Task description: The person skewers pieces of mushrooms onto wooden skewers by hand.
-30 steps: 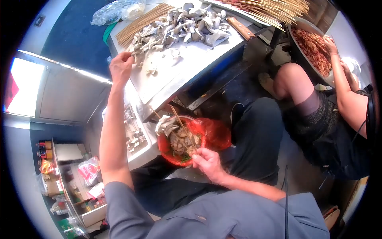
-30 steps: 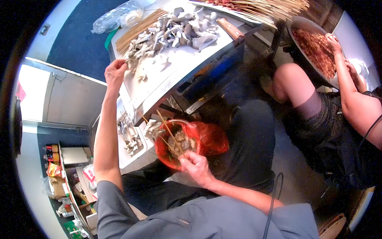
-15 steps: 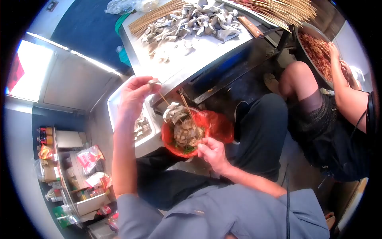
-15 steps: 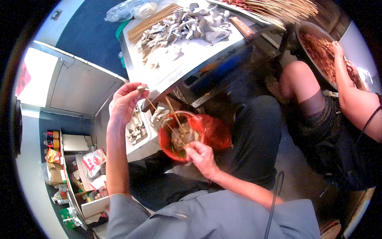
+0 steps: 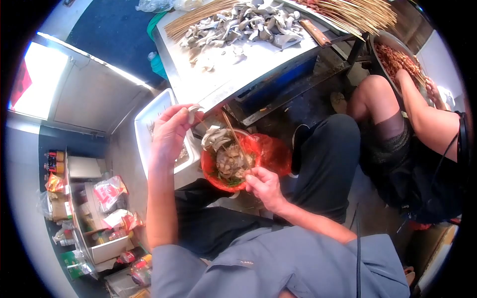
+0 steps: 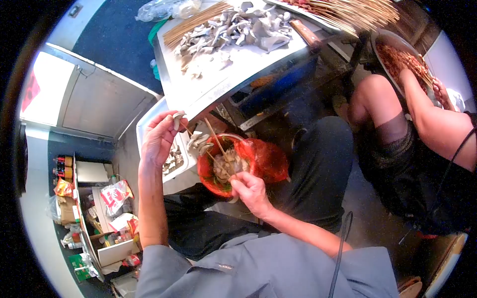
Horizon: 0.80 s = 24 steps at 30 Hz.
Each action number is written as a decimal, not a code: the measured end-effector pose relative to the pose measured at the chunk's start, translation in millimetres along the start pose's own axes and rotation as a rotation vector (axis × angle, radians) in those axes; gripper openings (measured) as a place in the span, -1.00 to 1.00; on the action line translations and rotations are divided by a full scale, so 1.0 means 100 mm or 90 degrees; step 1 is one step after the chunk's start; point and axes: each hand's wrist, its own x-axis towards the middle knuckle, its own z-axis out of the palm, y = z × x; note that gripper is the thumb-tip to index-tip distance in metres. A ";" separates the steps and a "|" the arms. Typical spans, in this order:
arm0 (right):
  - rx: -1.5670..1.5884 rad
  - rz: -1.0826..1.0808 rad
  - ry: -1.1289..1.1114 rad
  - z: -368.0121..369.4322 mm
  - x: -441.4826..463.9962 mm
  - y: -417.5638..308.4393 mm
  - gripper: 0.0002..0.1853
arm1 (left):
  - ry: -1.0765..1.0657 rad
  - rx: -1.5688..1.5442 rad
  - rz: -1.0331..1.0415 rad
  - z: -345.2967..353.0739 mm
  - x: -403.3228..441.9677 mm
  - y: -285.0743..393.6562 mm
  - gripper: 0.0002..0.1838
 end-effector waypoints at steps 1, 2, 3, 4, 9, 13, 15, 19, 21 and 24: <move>0.000 0.000 0.001 -0.01 0.00 0.00 -0.88 | -0.001 0.000 -0.001 0.01 0.00 0.00 -0.76; -0.003 -0.005 -0.001 -0.01 0.00 0.01 -0.87 | 0.001 -0.006 0.004 0.02 0.00 0.01 -0.77; -0.006 -0.010 -0.003 -0.01 0.00 0.01 -0.87 | 0.004 -0.012 0.008 0.02 0.00 0.01 -0.77; -0.006 -0.010 -0.002 -0.01 0.00 0.00 -0.87 | 0.003 -0.011 0.008 0.02 0.00 0.00 -0.77; -0.010 0.006 0.003 0.00 0.00 -0.02 -0.86 | -0.013 0.017 0.028 0.00 0.02 -0.04 -0.81; -0.014 0.006 0.004 -0.01 0.00 -0.04 -0.86 | 0.004 0.030 0.066 -0.01 0.03 -0.05 -0.77; -0.018 -0.002 -0.002 -0.01 0.00 -0.03 -0.85 | 0.033 0.039 0.057 -0.01 0.04 -0.03 -0.67; -0.074 -0.001 0.003 -0.02 0.00 -0.03 -0.85 | 0.039 0.095 -0.003 0.06 0.03 0.02 -0.60; -0.062 -0.008 0.013 0.01 -0.02 -0.06 -0.85 | 0.000 0.167 -0.029 0.15 -0.02 0.04 -0.57; -0.041 -0.004 0.027 0.00 -0.01 -0.04 -0.85 | -0.016 0.205 -0.079 0.27 -0.07 -0.09 -0.53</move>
